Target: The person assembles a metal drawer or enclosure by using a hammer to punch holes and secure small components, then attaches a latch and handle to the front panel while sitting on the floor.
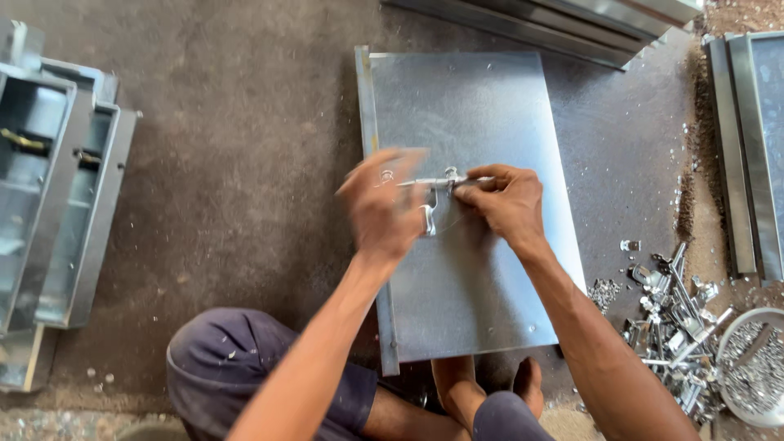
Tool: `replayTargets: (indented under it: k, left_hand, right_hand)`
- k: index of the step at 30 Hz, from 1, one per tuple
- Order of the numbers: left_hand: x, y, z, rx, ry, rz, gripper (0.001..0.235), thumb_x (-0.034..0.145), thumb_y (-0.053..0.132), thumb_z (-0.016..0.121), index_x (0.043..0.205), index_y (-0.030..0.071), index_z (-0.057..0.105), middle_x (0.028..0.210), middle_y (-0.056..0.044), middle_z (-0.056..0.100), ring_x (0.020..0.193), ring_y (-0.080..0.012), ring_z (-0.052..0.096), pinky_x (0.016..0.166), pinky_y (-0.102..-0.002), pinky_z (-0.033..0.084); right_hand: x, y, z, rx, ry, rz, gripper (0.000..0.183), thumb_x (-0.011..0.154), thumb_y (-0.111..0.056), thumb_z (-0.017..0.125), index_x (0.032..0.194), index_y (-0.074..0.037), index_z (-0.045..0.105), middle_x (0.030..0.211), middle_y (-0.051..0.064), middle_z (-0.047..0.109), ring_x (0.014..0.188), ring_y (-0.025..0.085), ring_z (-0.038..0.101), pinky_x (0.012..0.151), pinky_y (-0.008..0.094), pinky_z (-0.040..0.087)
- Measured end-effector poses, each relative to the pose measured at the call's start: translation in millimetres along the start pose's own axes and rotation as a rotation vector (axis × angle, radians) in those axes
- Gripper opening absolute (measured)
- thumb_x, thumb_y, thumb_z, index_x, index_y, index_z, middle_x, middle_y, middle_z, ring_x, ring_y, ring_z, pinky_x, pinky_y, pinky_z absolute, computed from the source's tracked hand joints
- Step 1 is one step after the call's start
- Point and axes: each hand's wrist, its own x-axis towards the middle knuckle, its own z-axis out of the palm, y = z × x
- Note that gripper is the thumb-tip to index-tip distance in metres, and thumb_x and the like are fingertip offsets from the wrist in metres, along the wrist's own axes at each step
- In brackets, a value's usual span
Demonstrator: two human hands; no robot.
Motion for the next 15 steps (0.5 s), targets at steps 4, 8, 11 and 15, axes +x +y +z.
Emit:
replayTargets:
  k: [4,8,11,15]
  left_hand:
    - [-29.4,-16.3,-21.6,-0.611,-0.137,-0.821,0.054,0.079,0.02,0.079,0.128,0.003,0.064,0.121,-0.011,0.07,0.119,-0.0274,0.061,0.108,-0.042,0.044]
    - [-38.5,-20.4,-36.8,-1.02,-0.455,-1.077,0.084,0.066,0.014,0.083,0.144,0.007,0.053,0.125,-0.014,0.068,0.121,-0.0245,0.061,0.106,-0.039,0.04]
    - [-27.0,8.4,-50.0,-1.292,-0.413,-0.961,0.099,0.058,0.009,0.086,0.148,0.009,0.044,0.126,-0.016,0.064,0.118,-0.0299,0.063,0.107,-0.044,0.051]
    - [-2.2,71.0,-72.4,-1.338,-0.382,-0.775,0.105,0.059,0.007,0.085,0.154,0.008,0.041,0.133,-0.014,0.063,0.125,-0.0287,0.061,0.111,-0.045,0.051]
  right_hand:
    - [0.3,11.9,-4.9,-0.279,0.024,-0.468,0.029,0.088,-0.011,0.078,0.117,-0.009,0.079,0.086,0.014,0.077,0.066,0.02,0.068,0.061,0.033,0.053]
    - [-1.2,5.7,-2.9,-0.428,0.002,-0.43,0.03,0.089,-0.014,0.076,0.118,-0.011,0.078,0.078,0.015,0.074,0.066,0.023,0.064,0.062,0.037,0.051]
    - [-3.7,-3.1,-16.4,-0.19,-0.088,-0.166,0.033,0.091,-0.011,0.071,0.124,-0.012,0.075,0.08,0.011,0.077,0.063,0.017,0.065,0.058,0.031,0.054]
    - [-26.9,-20.5,-59.7,0.019,-0.062,-0.17,0.034,0.093,-0.006,0.07,0.127,-0.007,0.073,0.081,0.012,0.077,0.068,0.014,0.065,0.058,0.031,0.053]
